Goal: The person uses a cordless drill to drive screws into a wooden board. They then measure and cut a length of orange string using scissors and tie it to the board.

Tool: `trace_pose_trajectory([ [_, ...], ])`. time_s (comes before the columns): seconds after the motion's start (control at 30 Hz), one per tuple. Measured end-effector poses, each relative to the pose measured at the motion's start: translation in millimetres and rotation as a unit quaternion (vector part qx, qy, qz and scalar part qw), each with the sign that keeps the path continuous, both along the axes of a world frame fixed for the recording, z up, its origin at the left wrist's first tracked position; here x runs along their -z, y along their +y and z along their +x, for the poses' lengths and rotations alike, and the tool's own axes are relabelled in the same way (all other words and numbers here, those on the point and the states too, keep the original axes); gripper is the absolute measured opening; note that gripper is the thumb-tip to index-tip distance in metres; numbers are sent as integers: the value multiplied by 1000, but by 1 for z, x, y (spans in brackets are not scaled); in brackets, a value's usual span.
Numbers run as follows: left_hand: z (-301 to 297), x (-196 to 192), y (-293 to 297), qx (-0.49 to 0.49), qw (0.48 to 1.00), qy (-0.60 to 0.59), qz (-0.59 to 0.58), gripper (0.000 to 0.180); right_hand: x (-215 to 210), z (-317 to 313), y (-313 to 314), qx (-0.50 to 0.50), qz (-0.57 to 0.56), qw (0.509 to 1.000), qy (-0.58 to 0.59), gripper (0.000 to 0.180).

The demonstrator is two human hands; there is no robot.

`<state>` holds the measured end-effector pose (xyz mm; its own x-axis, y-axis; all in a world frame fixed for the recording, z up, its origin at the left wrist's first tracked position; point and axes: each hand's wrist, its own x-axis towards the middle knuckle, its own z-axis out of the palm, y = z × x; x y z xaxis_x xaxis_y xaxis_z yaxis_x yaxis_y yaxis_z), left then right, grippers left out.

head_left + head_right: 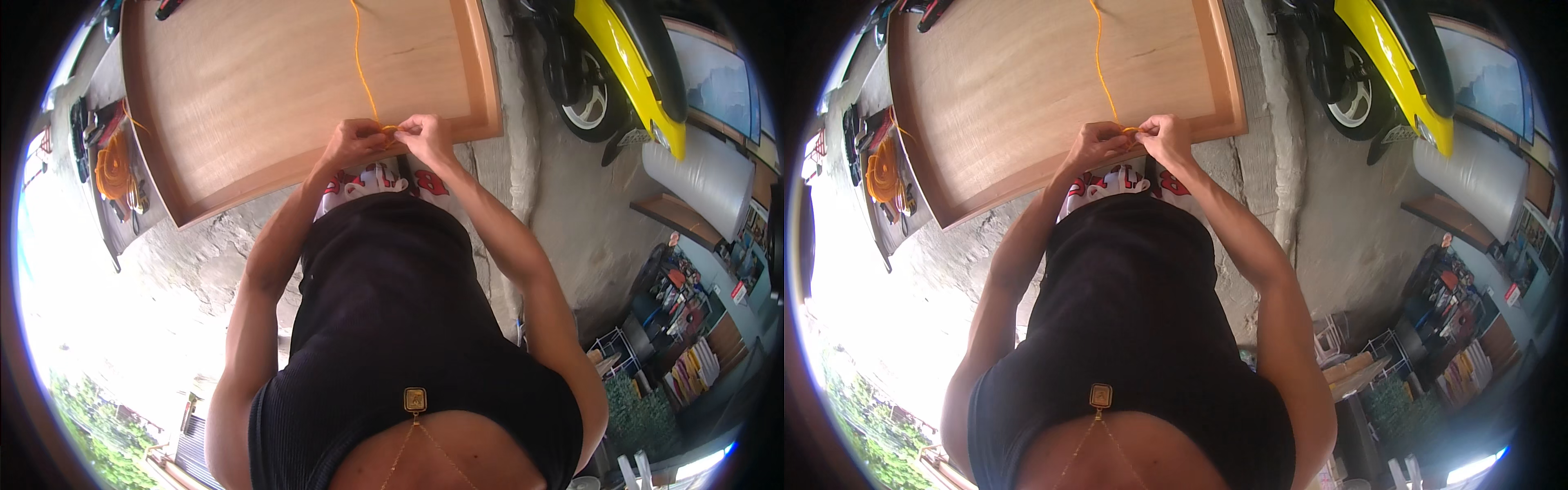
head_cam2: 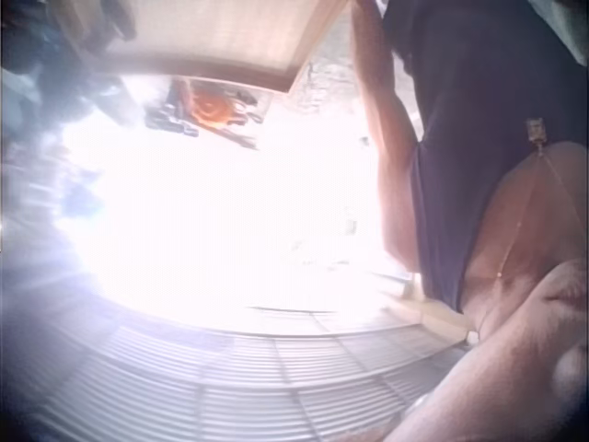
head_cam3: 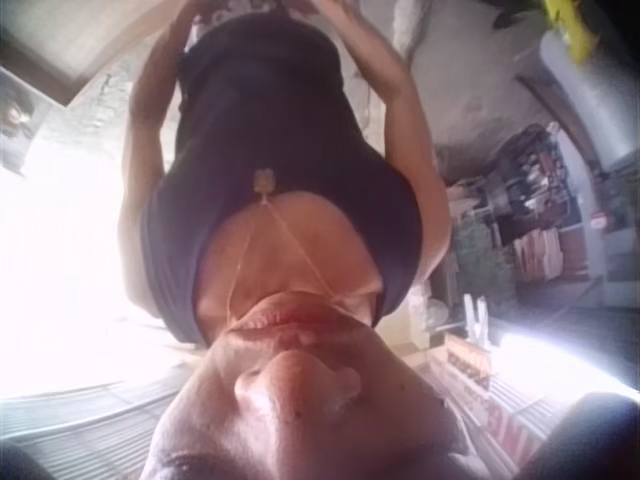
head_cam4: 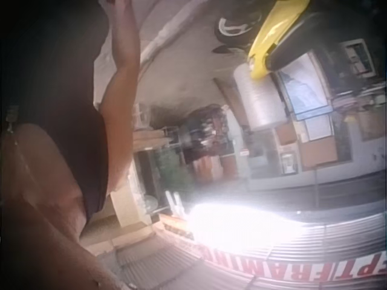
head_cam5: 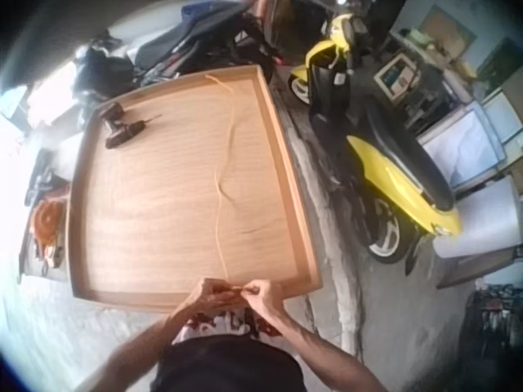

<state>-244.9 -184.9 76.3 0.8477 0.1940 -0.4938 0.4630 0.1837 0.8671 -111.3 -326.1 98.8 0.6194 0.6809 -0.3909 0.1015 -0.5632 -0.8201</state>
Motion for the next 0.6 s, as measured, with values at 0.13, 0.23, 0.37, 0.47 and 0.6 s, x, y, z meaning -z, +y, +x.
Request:
trace_pose_trajectory([
  [0.13, -3, 6, -3, -5, 1000, -14, -10, 16, -7, -11, -3, 33, 20, 995, -95, 10],
  [0.23, 1, 8, -5, 14, 997, -21, 68, 16, -9, -11, -5, 73, 15, 990, -120, 9],
  [0.37, 1, 11, -8, -14, 999, -20, 47, 17, -5, -16, -4, 87, 6, 988, -129, 9],
  [0.47, 2, 7, -9, -11, 995, -19, 94, 18, -1, -18, -5, 97, -6, 989, -109, 9],
  [0.6, 1, 6, -9, -6, 992, -24, 120, 19, 1, -23, -8, 52, -43, 987, -146, 11],
])
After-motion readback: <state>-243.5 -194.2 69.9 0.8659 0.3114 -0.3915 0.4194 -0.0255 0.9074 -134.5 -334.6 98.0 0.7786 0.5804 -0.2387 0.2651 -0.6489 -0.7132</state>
